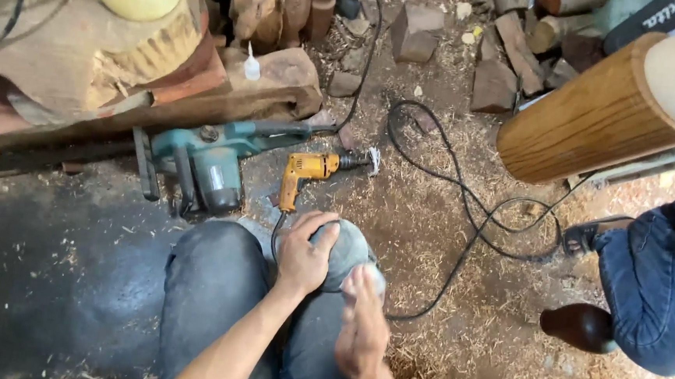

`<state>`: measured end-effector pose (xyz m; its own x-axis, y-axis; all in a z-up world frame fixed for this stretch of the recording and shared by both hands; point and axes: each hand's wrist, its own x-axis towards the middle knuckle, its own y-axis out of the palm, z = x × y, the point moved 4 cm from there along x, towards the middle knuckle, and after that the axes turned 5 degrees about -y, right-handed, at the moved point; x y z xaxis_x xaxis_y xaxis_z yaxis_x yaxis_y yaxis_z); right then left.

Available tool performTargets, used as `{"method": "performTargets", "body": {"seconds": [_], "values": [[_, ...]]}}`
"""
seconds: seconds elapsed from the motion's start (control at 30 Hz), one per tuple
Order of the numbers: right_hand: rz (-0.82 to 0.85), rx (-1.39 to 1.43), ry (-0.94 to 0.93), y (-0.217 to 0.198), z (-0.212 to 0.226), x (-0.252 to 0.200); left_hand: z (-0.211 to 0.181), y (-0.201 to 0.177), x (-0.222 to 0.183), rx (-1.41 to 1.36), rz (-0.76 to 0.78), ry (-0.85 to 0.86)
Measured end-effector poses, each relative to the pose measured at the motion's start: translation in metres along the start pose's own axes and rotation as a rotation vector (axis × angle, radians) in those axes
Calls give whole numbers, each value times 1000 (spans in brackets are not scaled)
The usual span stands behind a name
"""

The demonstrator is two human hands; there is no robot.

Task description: Hand sanding a small, rounded wooden object with a piece of sandpaper to smooth the surface.

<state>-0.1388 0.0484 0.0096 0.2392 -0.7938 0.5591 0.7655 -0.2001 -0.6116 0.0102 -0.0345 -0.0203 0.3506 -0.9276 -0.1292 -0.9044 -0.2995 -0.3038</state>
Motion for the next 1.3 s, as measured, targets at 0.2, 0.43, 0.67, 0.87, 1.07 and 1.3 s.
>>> {"method": "performTargets", "body": {"seconds": [0.2, 0.43, 0.67, 0.87, 1.07, 1.3], "values": [[4, 171, 109, 8, -5, 42, -1, 7, 4, -69, 12, 36], [-49, 28, 177, 19, -24, 37, 5, 14, 12, -29, 26, -36], [-46, 8, -28, 17, -11, 20, 9, 14, 13, -46, 16, -124], [-128, 150, 2, 18, 5, 19, 20, 18, 13, -119, -56, -104], [-160, -35, 96, 14, -22, 64, 12, 14, 7, -159, -74, -53], [-17, -16, 28, 9, -5, 23, 8, 5, 4, -99, -46, -114]]}}
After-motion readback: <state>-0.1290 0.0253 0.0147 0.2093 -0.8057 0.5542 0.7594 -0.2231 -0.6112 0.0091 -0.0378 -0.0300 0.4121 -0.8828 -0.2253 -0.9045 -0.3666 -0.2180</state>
